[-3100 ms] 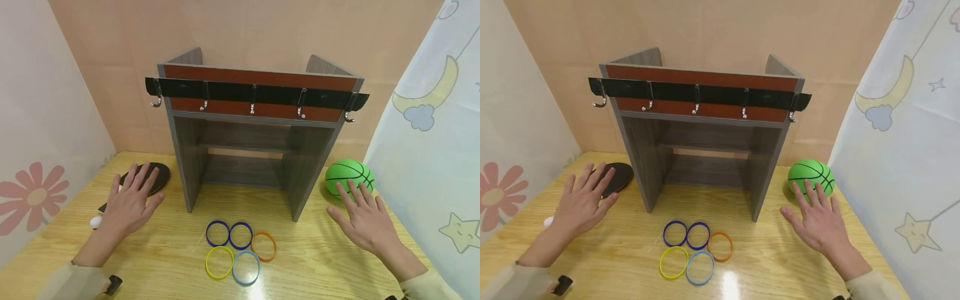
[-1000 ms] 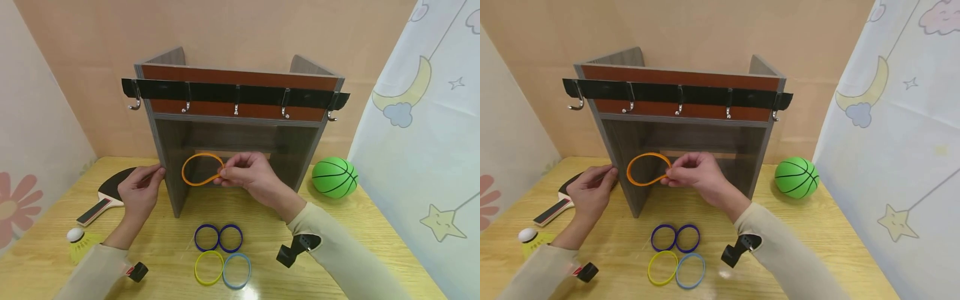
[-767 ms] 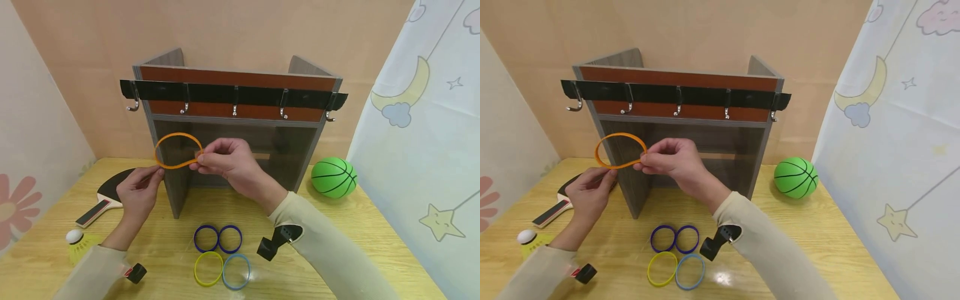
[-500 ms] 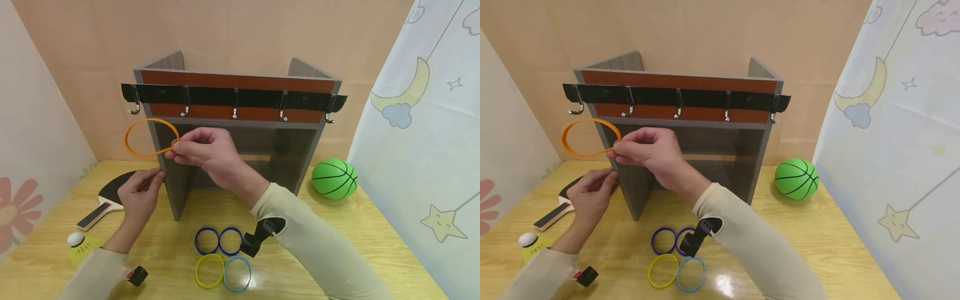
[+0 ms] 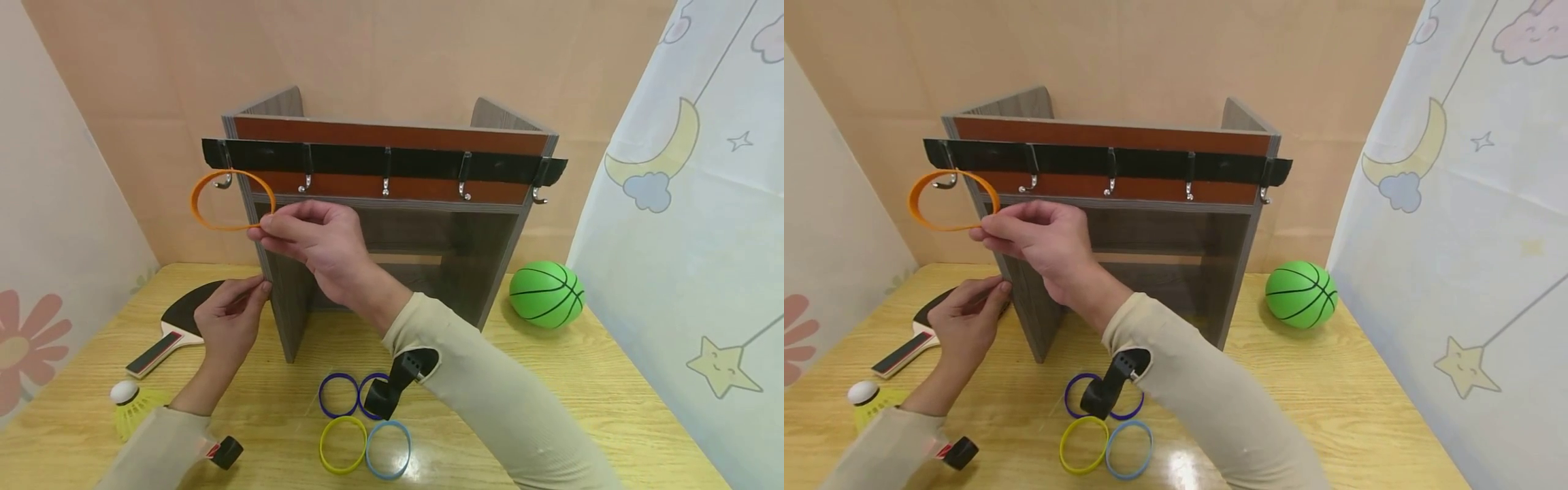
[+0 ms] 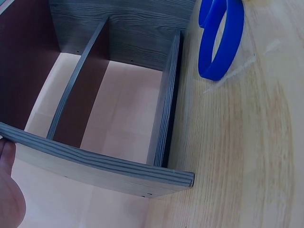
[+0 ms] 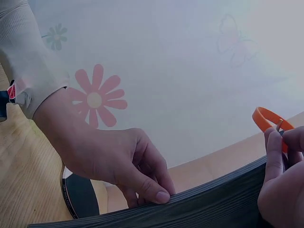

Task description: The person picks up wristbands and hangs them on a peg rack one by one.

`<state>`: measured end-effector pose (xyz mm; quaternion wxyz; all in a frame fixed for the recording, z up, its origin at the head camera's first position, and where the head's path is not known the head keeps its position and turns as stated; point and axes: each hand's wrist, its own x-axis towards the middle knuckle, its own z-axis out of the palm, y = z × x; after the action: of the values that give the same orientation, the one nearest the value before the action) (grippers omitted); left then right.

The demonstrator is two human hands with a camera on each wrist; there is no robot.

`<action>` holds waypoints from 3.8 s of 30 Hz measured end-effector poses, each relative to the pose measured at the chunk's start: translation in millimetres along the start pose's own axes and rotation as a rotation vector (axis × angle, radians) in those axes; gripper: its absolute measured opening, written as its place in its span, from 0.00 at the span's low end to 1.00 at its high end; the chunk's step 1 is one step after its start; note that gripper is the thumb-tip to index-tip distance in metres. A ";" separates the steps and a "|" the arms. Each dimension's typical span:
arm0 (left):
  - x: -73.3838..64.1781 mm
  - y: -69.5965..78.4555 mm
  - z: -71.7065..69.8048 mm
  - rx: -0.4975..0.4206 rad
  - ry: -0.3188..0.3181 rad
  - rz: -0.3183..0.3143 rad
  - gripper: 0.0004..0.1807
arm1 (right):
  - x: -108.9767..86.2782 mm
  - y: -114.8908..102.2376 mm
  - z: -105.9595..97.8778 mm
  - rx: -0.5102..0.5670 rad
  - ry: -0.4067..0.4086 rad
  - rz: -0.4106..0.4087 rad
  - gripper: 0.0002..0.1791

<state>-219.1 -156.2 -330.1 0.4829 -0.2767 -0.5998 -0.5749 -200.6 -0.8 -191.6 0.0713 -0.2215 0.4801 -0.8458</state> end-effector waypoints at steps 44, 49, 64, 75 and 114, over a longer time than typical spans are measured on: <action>-2.1 -1.0 2.2 -0.053 0.021 0.000 0.04 | -98.8 58.7 -182.3 -0.863 -0.207 0.280 0.03; -2.7 -3.3 2.0 -0.098 0.033 0.003 0.05 | -115.0 77.0 -204.6 -0.943 -0.179 0.262 0.02; -5.1 -12.6 0.5 -0.098 0.041 0.004 0.05 | -119.2 97.8 -215.8 -1.022 -0.102 0.325 0.07; -9.5 -26.6 -4.0 -0.076 0.037 0.010 0.05 | -117.9 99.1 -209.0 -1.228 -0.147 0.241 0.05; -3.3 -10.5 0.3 -0.111 0.029 0.021 0.05 | -126.5 75.9 -241.3 -0.704 -0.023 0.485 0.06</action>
<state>-227.3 -157.1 -337.5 0.4814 -0.3011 -0.5569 -0.6062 -201.7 189.6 -400.8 0.1934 -0.1224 0.7769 -0.5865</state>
